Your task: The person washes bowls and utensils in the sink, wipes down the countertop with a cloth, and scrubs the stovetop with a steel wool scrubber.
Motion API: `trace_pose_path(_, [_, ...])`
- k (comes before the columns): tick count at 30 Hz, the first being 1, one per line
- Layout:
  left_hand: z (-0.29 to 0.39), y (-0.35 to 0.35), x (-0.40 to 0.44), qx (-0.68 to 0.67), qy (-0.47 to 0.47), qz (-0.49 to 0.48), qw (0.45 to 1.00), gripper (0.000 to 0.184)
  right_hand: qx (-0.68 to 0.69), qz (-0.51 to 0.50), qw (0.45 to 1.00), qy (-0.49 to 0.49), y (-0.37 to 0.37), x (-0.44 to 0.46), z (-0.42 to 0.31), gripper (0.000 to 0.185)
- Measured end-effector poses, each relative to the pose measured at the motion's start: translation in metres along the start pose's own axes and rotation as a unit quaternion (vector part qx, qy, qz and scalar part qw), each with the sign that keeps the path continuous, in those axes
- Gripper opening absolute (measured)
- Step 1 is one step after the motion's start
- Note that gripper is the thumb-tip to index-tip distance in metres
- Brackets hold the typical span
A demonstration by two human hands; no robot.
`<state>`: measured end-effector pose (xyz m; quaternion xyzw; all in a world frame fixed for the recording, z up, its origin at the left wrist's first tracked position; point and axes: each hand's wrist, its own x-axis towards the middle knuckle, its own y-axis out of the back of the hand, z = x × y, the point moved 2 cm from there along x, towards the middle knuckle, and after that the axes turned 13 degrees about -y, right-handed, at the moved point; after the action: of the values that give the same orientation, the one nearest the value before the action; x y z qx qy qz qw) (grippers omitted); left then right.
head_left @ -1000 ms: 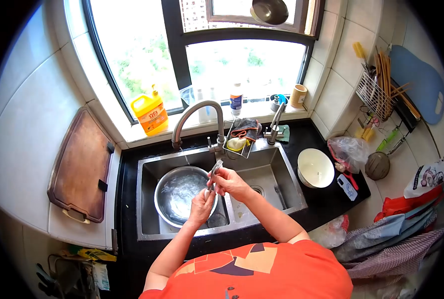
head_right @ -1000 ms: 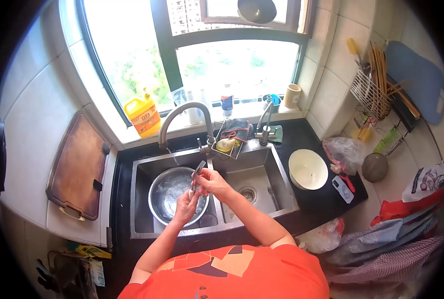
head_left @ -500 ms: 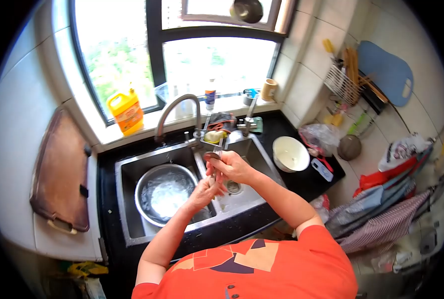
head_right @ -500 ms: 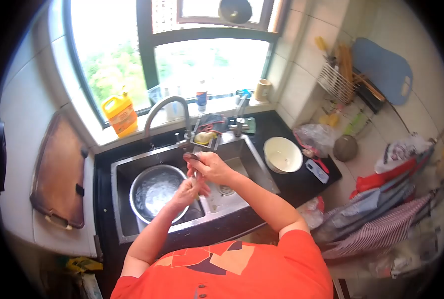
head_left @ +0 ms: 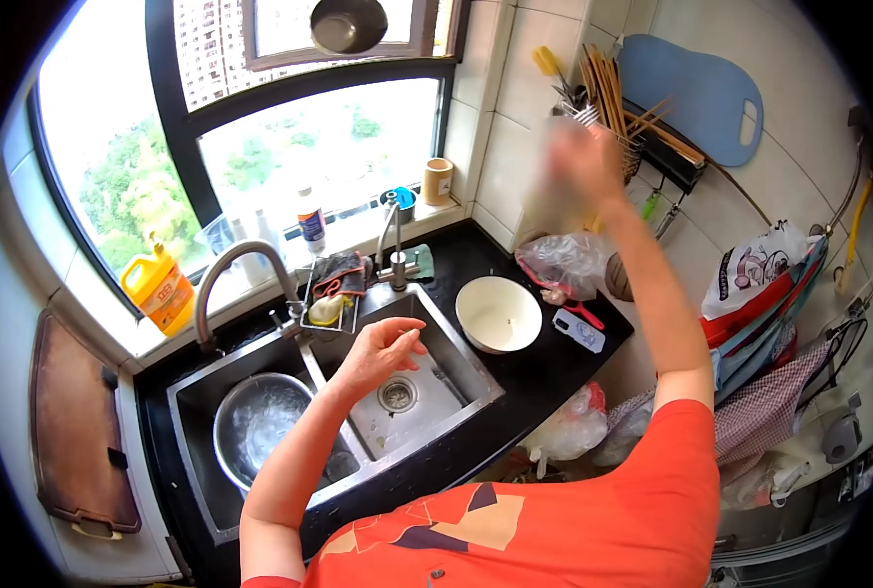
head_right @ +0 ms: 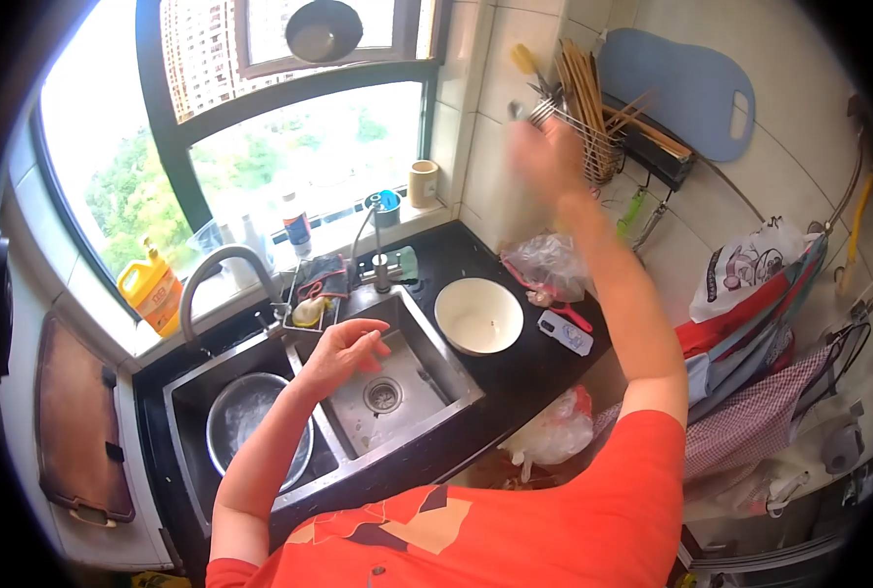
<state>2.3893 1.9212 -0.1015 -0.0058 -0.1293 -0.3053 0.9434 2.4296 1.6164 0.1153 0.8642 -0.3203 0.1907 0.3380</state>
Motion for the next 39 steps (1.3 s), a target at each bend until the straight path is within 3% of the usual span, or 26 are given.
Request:
trace_pose_path(2, [0.008,-0.016,0.023,-0.005,0.012,-0.009,1.000,0.031,0.122,-0.007,0.992,0.036,0.008,0.065,0.034,0.023])
trace_pose_path(8, [0.025,-0.047,0.081,-0.001,0.004,-0.054,0.999,0.032,0.330,-0.048,0.943,-0.023,0.010,0.158,0.054,0.019])
trace_pose_path(16, [0.015,-0.045,0.107,-0.015,0.029,-0.048,0.998,0.032,0.283,0.089,0.952,0.075,0.004,0.201,0.074,0.023])
trace_pose_path(19, [0.005,-0.041,0.109,-0.031,0.037,-0.038,0.998,0.032,0.161,0.150,0.965,0.145,0.010,0.196,0.067,0.024])
trace_pose_path(22, [0.000,-0.034,0.107,-0.033,0.043,-0.032,0.998,0.031,0.014,0.192,0.971,0.140,0.017,0.186,0.055,0.026])
trace_pose_path(26, [0.005,-0.024,0.099,-0.030,0.048,-0.018,0.998,0.031,-0.031,0.200,0.969,0.141,0.012,0.191,0.049,0.026])
trace_pose_path(30, [0.000,-0.014,0.096,-0.034,0.047,-0.010,0.998,0.032,0.190,0.184,0.960,0.092,0.012,0.205,0.052,0.026])
trace_pose_path(33, [-0.003,-0.010,0.095,-0.029,0.043,-0.008,0.999,0.033,0.178,0.192,0.960,0.100,0.017,0.205,0.053,0.024])
trace_pose_path(36, [-0.004,-0.009,0.096,-0.022,0.045,-0.007,0.999,0.033,0.079,0.167,0.973,0.138,0.017,0.203,0.050,0.023])
trace_pose_path(38, [-0.004,-0.012,0.098,-0.027,0.048,-0.010,0.998,0.034,0.071,0.100,0.992,-0.001,0.014,0.201,0.052,0.022])
trace_pose_path(39, [-0.004,-0.013,0.100,-0.031,0.048,-0.012,0.998,0.036,0.134,0.064,0.989,-0.021,0.010,0.205,0.059,0.020])
